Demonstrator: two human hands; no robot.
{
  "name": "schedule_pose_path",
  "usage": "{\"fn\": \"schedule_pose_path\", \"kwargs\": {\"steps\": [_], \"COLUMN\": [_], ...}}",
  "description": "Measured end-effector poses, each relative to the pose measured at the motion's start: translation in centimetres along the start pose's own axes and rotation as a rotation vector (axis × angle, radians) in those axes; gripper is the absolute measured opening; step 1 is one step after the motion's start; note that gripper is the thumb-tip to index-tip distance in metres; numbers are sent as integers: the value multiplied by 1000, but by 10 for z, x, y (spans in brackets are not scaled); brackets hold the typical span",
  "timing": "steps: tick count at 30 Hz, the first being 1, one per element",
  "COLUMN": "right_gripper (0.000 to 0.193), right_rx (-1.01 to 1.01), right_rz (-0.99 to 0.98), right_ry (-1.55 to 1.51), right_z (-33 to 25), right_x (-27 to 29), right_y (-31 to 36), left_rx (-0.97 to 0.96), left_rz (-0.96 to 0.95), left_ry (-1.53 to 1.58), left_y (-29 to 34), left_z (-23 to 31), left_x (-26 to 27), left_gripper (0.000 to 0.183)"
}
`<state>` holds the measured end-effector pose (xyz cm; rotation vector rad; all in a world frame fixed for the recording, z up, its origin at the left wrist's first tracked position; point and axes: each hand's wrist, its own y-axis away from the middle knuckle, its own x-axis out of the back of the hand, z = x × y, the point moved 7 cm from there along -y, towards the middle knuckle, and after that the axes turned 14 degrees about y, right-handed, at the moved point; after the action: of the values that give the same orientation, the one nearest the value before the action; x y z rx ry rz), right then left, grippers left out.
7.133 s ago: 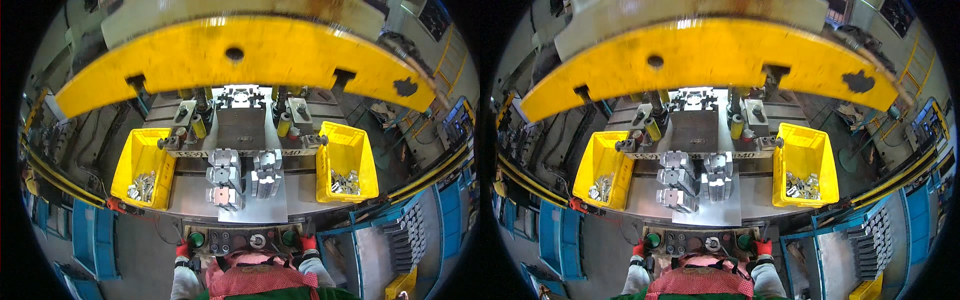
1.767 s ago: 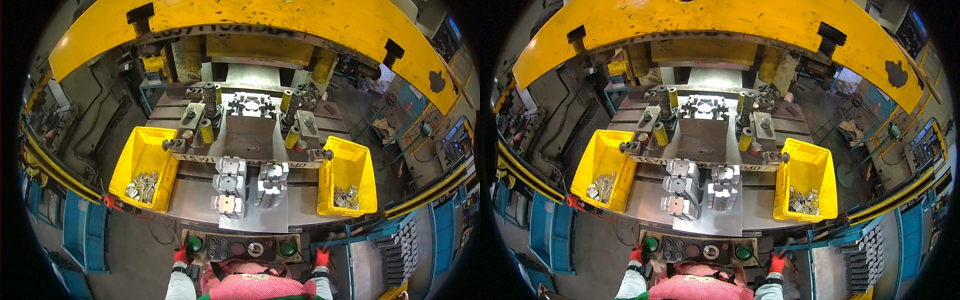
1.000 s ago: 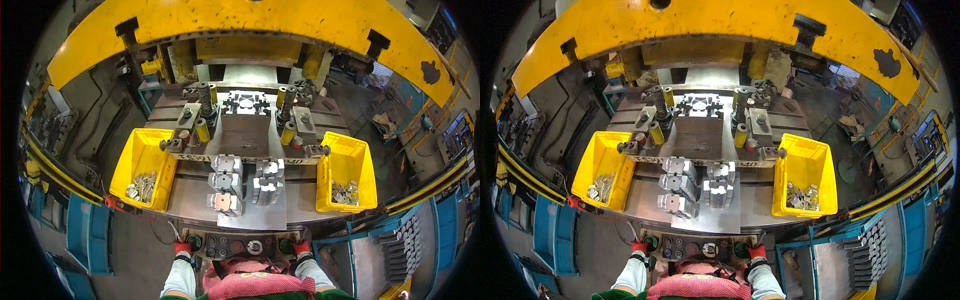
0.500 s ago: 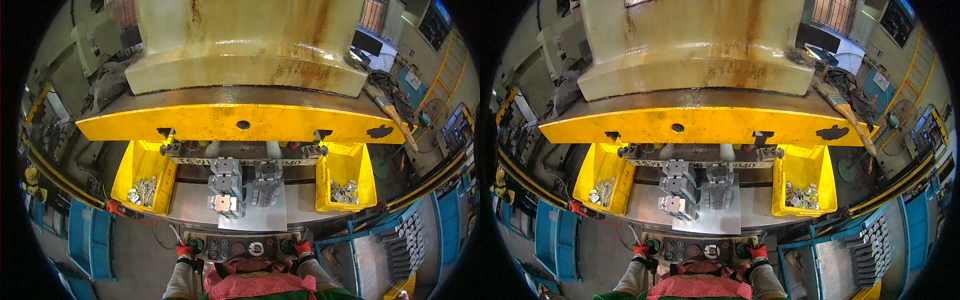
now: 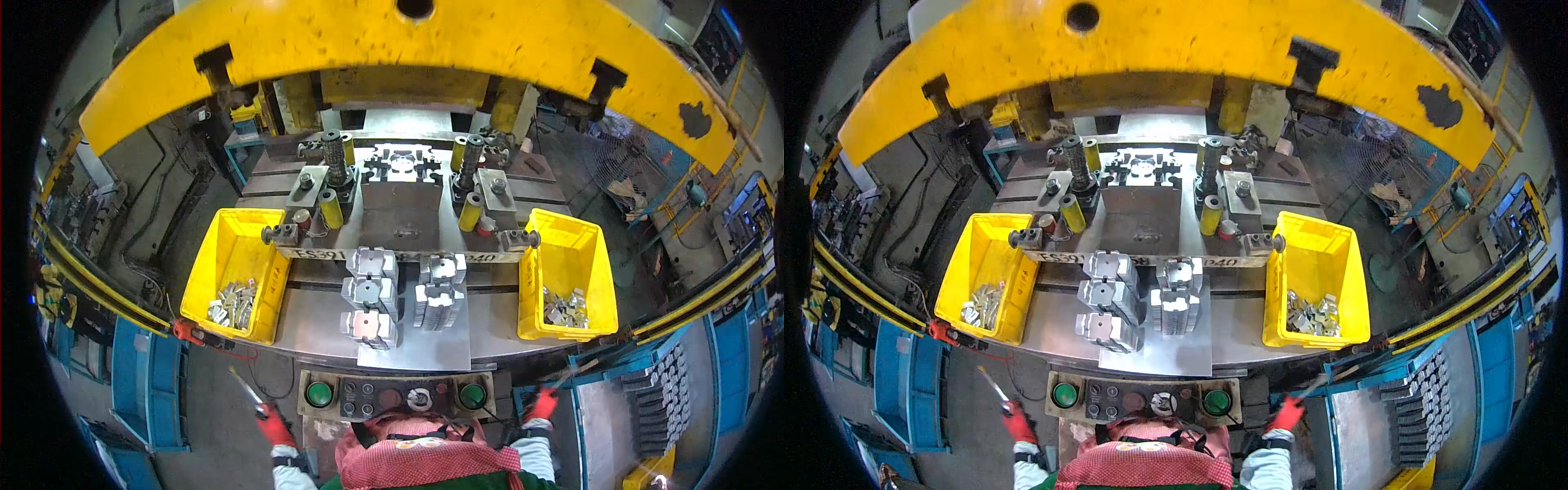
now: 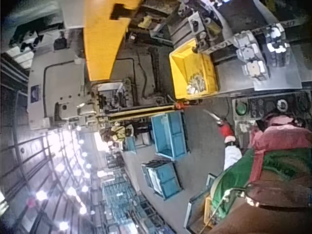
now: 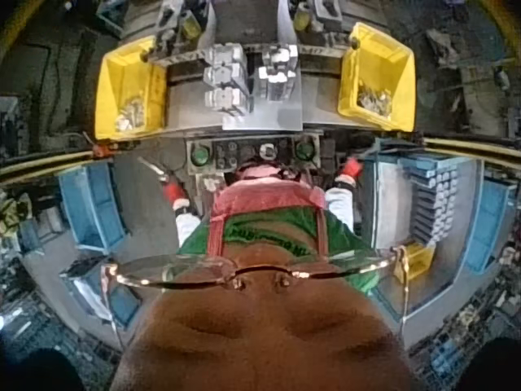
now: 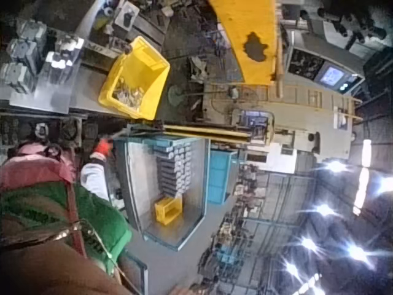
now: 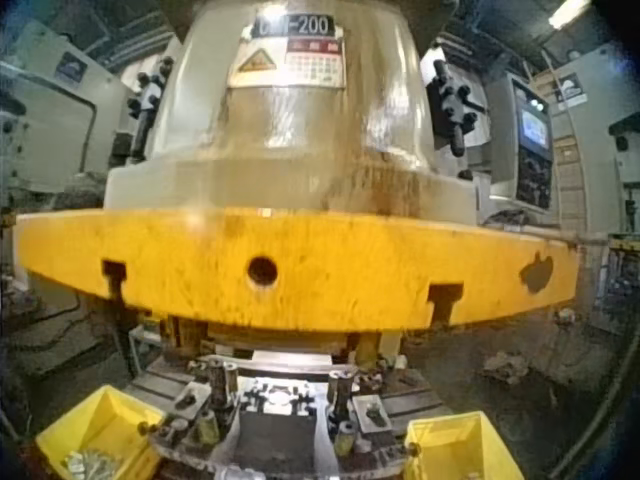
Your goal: Operating a large industrial stamping press to shape or cut small metal components.
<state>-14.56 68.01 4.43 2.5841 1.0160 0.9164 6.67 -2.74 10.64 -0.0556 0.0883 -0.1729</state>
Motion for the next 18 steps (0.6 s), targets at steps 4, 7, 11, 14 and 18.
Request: {"fn": "schedule_pose_path", "kwargs": {"steps": [4, 7, 11, 14, 18], "right_gripper": [48, 45, 41, 37, 25], "right_rx": [360, 602, 1197, 1059, 1016], "right_rz": [-75, -453, -733, -932, -699], "right_ry": [-315, -153, 67, 183, 505], "right_z": [-188, -313, -425, -457, -473], "right_x": [15, -63, -188, -284, -341], "right_y": [72, 128, 203, 221, 217], "left_rx": [10, 158, 268, 216, 154], "left_rz": [-161, -592, -1120, -1194, -1120], "left_ry": [55, 195, 32, -155, -384], "left_y": [-32, -36, 0, 19, 15], "left_z": [121, 199, 246, 234, 201], "left_x": [-83, -219, -396, -479, -537], "left_gripper": [26, 33, 27, 32, 56]}}
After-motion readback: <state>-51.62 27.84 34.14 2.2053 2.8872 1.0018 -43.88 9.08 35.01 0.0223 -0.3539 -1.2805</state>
